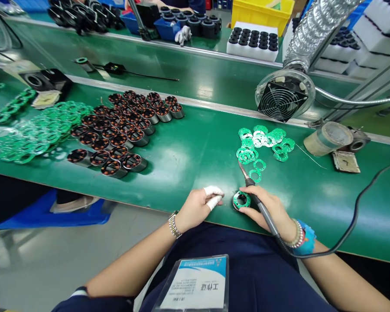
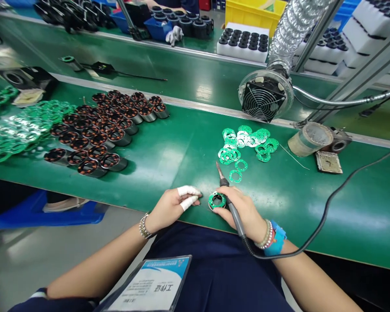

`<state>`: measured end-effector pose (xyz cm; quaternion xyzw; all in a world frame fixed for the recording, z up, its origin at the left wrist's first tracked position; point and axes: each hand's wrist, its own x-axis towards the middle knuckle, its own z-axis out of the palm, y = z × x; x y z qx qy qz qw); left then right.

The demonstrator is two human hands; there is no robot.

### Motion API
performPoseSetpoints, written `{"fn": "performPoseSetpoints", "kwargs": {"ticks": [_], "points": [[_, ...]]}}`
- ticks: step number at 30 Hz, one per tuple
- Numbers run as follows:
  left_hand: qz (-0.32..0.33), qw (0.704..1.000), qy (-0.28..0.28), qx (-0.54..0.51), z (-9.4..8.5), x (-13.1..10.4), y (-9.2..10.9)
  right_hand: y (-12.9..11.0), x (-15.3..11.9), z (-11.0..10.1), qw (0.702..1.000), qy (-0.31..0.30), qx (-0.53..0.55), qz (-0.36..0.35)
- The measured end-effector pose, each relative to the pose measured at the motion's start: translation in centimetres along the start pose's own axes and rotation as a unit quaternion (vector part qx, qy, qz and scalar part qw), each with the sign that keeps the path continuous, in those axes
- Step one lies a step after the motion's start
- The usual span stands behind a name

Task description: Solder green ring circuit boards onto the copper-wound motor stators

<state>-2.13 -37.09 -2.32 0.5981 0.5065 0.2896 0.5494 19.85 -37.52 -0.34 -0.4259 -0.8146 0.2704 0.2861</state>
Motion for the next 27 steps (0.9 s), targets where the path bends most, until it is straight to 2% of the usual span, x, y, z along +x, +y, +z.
{"fn": "performPoseSetpoints", "kwargs": {"ticks": [3,6,8,10,12,14,16,18,20,22,27], "points": [[0.004,0.997,-0.004,0.074,0.6,-0.6,0.4,-0.3,-1.1,0.8,0.998,0.057,-0.035,0.004],[-0.007,1.000,0.013,0.020,2.1,-0.8,0.8,-0.4,-1.5,1.4,0.996,0.079,-0.044,-0.003],[0.012,0.999,0.041,0.020,2.9,-1.2,0.8,-0.4,-1.5,1.5,0.995,0.083,-0.046,-0.003],[0.083,0.993,0.038,0.075,3.1,-1.9,0.3,-0.4,-1.5,1.6,0.995,0.088,-0.047,-0.006],[0.176,0.976,-0.017,0.131,2.7,-2.7,-0.3,-0.4,-1.5,1.7,0.994,0.093,-0.047,-0.016],[0.211,0.965,-0.051,0.148,1.9,-3.3,-0.9,-0.4,-1.6,1.8,0.994,0.096,-0.046,-0.025],[0.150,0.980,-0.002,0.133,1.0,-3.3,-1.0,-0.4,-1.6,1.9,0.994,0.095,-0.046,-0.025],[0.048,0.995,0.045,0.079,0.3,-2.7,-0.7,-0.4,-1.6,1.9,0.994,0.095,-0.044,-0.022],[-0.025,0.999,0.031,-0.002,0.1,-1.7,-0.1,-0.5,-1.5,1.9,0.994,0.098,-0.042,-0.022],[-0.050,0.996,-0.004,-0.079,0.4,-0.7,0.5,-0.6,-1.5,2.0,0.994,0.101,-0.042,-0.022],[-0.052,0.980,-0.046,-0.186,1.8,0.8,1.8,-0.5,-1.7,2.1,0.993,0.108,-0.041,-0.028]]}}
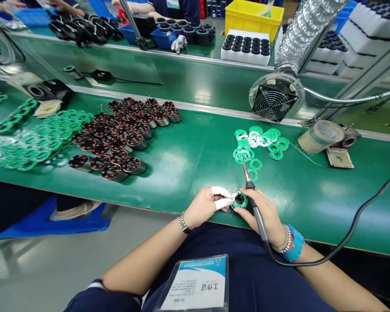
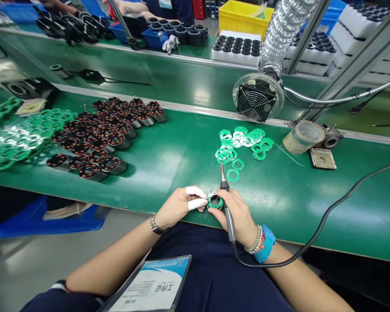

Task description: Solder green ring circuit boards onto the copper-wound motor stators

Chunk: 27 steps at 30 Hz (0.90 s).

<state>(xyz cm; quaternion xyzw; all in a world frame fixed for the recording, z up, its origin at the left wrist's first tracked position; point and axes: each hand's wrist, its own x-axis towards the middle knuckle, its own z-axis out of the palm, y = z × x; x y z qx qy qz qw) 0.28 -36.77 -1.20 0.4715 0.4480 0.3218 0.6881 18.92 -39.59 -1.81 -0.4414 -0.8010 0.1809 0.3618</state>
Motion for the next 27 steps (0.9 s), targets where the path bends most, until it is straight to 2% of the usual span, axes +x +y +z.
{"fn": "performPoseSetpoints", "kwargs": {"ticks": [7,13,19,22,27], "points": [[-0.024,0.999,-0.022,-0.013,0.4,0.4,0.3,-0.4,1.0,-0.5,0.999,-0.005,0.036,0.024],[-0.022,0.999,-0.041,-0.015,0.1,0.4,0.2,-0.6,2.8,-0.2,0.995,-0.015,0.094,-0.008],[0.001,0.998,-0.032,-0.050,0.1,0.1,-0.4,-1.0,2.7,0.4,0.998,-0.006,0.059,-0.015],[-0.013,0.998,-0.032,-0.058,-0.1,-0.1,-0.5,-1.3,2.5,-0.3,0.998,0.008,0.055,-0.007],[-0.043,0.997,-0.036,-0.048,-0.4,0.1,-0.2,-1.6,1.9,-3.2,0.997,0.016,0.071,0.028]]}}
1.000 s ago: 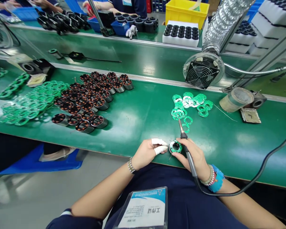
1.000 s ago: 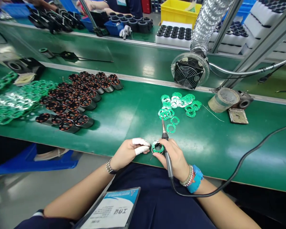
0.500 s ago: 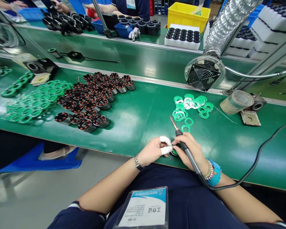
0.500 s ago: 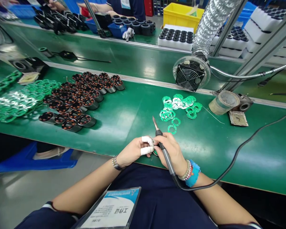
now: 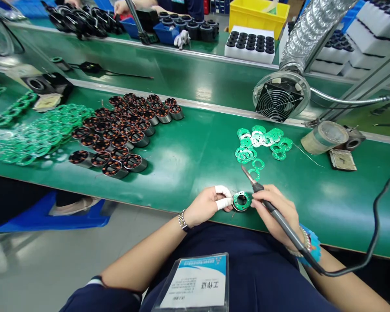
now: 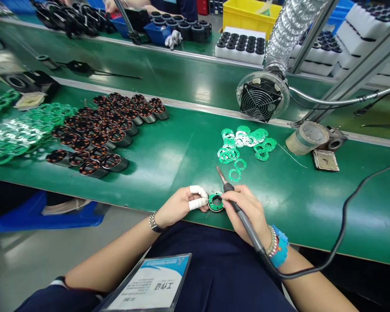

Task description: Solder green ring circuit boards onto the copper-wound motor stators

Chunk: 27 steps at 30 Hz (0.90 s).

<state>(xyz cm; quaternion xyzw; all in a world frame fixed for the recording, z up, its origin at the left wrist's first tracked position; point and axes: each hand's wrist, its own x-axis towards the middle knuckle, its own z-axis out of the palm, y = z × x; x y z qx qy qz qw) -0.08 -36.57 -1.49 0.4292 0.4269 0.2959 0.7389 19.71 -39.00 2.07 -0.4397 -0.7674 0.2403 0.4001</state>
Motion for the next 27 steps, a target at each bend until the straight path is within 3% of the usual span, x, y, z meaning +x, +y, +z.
{"fn": "performPoseSetpoints", "kwargs": {"ticks": [7,21,27], "points": [[-0.016,1.000,0.004,0.013,0.0,0.3,0.2,-0.3,-0.7,-2.6,0.998,-0.035,0.048,-0.013],[-0.021,1.000,0.009,0.021,0.0,0.3,0.1,-0.4,-0.7,-2.8,0.995,-0.077,0.065,-0.005],[-0.021,1.000,0.009,0.020,0.0,0.3,0.1,0.2,-0.5,-2.9,0.997,-0.058,0.047,-0.025]]}}
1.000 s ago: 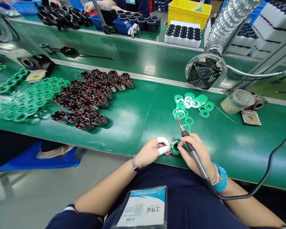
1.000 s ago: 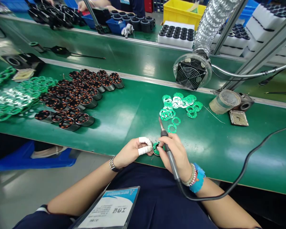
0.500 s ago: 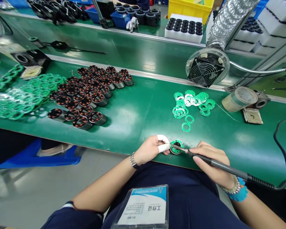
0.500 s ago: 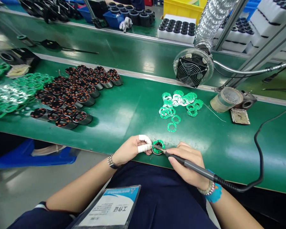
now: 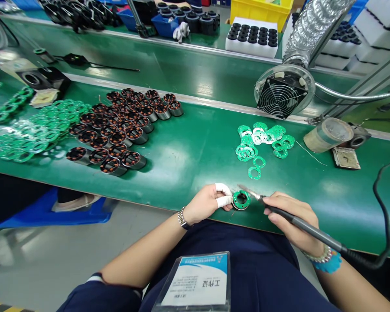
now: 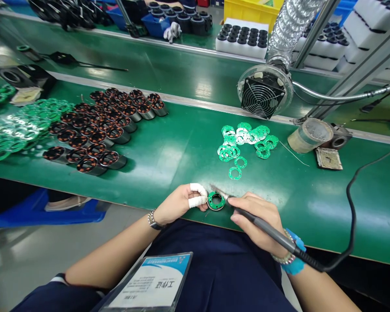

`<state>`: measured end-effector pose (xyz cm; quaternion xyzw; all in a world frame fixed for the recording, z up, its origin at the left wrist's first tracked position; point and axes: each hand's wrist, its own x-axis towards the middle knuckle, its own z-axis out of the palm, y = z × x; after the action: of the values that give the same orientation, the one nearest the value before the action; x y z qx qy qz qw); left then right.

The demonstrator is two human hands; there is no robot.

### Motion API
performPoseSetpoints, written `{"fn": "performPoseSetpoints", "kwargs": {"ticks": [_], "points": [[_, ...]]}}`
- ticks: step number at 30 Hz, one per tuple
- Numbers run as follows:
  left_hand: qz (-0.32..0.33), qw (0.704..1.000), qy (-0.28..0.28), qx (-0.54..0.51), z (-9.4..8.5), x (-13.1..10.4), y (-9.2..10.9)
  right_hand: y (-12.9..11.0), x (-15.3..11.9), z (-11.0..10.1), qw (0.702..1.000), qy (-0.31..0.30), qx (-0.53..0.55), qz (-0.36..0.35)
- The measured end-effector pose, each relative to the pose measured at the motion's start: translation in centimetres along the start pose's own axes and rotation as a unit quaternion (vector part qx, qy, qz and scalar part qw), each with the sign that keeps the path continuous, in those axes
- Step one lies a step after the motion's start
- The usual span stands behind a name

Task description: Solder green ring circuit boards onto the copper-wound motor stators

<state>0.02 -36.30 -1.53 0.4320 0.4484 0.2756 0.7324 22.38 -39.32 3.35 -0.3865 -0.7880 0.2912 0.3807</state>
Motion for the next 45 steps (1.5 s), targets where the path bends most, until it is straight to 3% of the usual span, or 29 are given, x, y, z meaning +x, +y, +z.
{"fn": "performPoseSetpoints", "kwargs": {"ticks": [7,10,12,14,15,17,20,24,32,39,45], "points": [[0.028,0.999,-0.005,0.035,-0.3,-0.1,-0.3,2.2,1.4,2.0,0.992,-0.116,-0.036,-0.014],[0.112,0.982,0.037,0.145,-1.2,-0.9,-0.9,2.7,0.9,2.8,0.994,-0.095,-0.050,0.020],[0.189,0.946,0.067,0.256,-1.7,-1.7,-1.4,2.7,0.3,3.3,0.995,-0.065,-0.065,0.040],[0.233,0.916,0.064,0.319,-1.7,-2.2,-1.8,2.6,-0.3,3.8,0.995,-0.031,-0.084,0.046],[0.238,0.915,0.058,0.320,-1.5,-2.4,-1.9,2.6,-0.6,4.1,0.994,-0.014,-0.094,0.047],[0.220,0.936,0.060,0.268,-0.7,-2.3,-1.8,2.4,-0.9,4.7,0.993,0.014,-0.108,0.043],[0.137,0.981,0.062,0.122,0.8,-1.8,-1.2,2.2,-1.1,5.1,0.993,0.034,-0.112,0.033],[0.051,0.998,0.025,0.006,1.6,-1.2,-0.1,1.7,-0.4,4.9,0.994,0.047,-0.099,0.013],[0.066,0.998,-0.007,-0.006,1.2,-1.3,-0.1,1.4,1.6,5.6,0.996,0.053,-0.064,-0.018],[0.135,0.987,0.029,0.086,1.1,-1.4,-0.9,1.1,1.3,5.8,0.994,0.028,-0.090,-0.060],[0.066,0.998,0.009,0.011,0.7,-1.0,-0.9,0.6,1.3,3.7,0.997,0.036,-0.066,-0.011]]}}
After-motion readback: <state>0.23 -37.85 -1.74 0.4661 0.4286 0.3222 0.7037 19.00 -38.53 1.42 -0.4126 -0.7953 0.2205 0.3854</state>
